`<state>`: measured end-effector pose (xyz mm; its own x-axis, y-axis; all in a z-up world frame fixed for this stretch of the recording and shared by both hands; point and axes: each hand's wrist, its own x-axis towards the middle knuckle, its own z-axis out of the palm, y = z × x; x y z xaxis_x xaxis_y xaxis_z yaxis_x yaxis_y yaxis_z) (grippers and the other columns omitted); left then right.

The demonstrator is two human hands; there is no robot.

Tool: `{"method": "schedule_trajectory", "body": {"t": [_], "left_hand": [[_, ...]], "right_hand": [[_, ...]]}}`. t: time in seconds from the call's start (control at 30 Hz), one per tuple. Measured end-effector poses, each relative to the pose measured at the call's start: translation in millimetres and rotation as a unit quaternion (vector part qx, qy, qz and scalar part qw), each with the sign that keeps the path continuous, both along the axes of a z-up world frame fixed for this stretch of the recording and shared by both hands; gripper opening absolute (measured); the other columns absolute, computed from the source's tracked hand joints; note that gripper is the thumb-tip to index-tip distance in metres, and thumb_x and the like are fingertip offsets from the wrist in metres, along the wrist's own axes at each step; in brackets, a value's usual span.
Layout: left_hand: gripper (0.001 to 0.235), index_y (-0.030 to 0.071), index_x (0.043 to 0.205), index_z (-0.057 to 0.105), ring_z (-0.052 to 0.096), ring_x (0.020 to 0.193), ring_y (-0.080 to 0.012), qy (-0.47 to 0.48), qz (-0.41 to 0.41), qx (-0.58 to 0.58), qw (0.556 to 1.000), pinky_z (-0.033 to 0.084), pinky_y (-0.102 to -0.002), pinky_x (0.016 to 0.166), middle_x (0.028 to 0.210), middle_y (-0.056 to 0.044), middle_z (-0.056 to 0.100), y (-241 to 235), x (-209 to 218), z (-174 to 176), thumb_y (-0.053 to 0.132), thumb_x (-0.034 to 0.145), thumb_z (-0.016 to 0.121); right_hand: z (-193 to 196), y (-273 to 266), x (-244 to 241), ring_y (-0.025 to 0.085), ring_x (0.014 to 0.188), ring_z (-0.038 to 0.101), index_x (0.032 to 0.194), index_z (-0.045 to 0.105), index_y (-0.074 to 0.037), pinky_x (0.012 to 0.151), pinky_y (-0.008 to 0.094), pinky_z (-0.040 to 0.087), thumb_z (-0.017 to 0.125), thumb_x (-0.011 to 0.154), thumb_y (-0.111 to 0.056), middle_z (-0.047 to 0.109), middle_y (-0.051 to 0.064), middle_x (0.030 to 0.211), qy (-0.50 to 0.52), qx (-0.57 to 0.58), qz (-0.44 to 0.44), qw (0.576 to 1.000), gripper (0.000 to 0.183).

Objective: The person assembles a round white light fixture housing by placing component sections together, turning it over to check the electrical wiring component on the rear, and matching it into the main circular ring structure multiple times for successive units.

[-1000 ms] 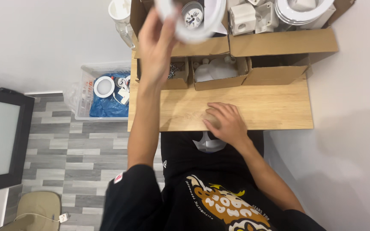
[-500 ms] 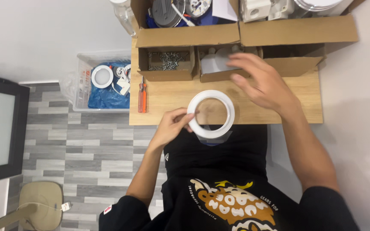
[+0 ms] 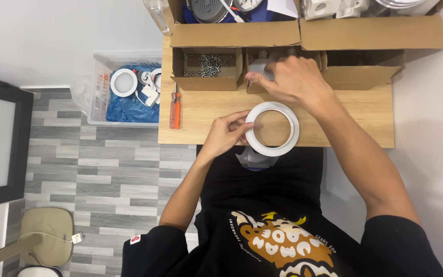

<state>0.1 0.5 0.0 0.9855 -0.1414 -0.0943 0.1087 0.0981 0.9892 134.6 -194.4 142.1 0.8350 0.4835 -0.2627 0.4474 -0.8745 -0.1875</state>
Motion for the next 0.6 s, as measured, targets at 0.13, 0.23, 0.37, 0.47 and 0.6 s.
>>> {"method": "schedule_trajectory", "body": {"t": [0.13, 0.23, 0.37, 0.47, 0.6], "left_hand": [[0.052, 0.004, 0.145, 0.070, 0.077, 0.064, -0.0158, 0.109, -0.008, 0.051, 0.993, 0.072, -0.029, 0.063, 0.098, -0.008, 0.081, 1.5, 1.8, 28.6, 0.020, 0.097, 0.080], [0.046, 0.006, 0.142, 0.072, 0.080, 0.067, -0.0131, -0.007, 0.008, 0.144, 0.990, 0.075, -0.029, 0.066, 0.094, -0.005, 0.078, 3.1, -0.6, 33.6, 0.023, 0.099, 0.078], [0.039, 0.009, 0.134, 0.077, 0.074, 0.072, -0.0130, -0.147, 0.043, 0.277, 0.949, 0.065, -0.029, 0.083, 0.099, -0.005, 0.073, 8.0, 0.9, 8.1, 0.031, 0.102, 0.078], [0.034, 0.005, 0.128, 0.079, 0.071, 0.073, -0.0129, -0.176, 0.076, 0.288, 0.938, 0.065, -0.028, 0.081, 0.103, -0.007, 0.071, 6.3, -2.6, 5.6, 0.026, 0.101, 0.081], [0.028, 0.005, 0.123, 0.078, 0.069, 0.072, -0.0129, -0.177, 0.082, 0.278, 0.941, 0.065, -0.027, 0.077, 0.096, -0.005, 0.071, 4.6, -4.0, 9.7, 0.021, 0.100, 0.081]], "right_hand": [[-14.9, -10.5, 7.0, 0.044, 0.072, 0.073, 0.099, 0.072, -0.004, 0.070, 0.059, 0.054, 0.024, 0.110, -0.089, 0.069, 0.021, 0.071, -0.080, -0.021, -0.011, 0.997, 0.098], [-22.1, -26.1, 9.8, 0.041, 0.073, 0.076, 0.107, 0.079, -0.009, 0.064, 0.053, 0.055, 0.031, 0.114, -0.089, 0.073, 0.018, 0.072, -0.151, -0.025, -0.011, 0.988, 0.094], [-30.9, -48.3, 6.4, 0.039, 0.069, 0.077, 0.104, 0.083, -0.016, 0.057, 0.050, 0.056, 0.052, 0.120, -0.077, 0.077, 0.010, 0.076, -0.246, 0.028, 0.011, 0.969, 0.071], [-35.5, -63.9, -0.6, 0.015, 0.088, 0.083, 0.112, 0.090, -0.019, 0.059, 0.034, 0.059, 0.082, 0.114, -0.043, 0.088, -0.007, 0.112, -0.390, 0.109, 0.068, 0.912, 0.025], [-11.6, -75.8, -24.3, 0.030, 0.113, 0.085, 0.117, 0.089, 0.004, 0.098, 0.039, 0.065, 0.082, 0.103, 0.018, 0.088, 0.018, 0.121, -0.369, 0.338, 0.109, 0.859, 0.021]]}}
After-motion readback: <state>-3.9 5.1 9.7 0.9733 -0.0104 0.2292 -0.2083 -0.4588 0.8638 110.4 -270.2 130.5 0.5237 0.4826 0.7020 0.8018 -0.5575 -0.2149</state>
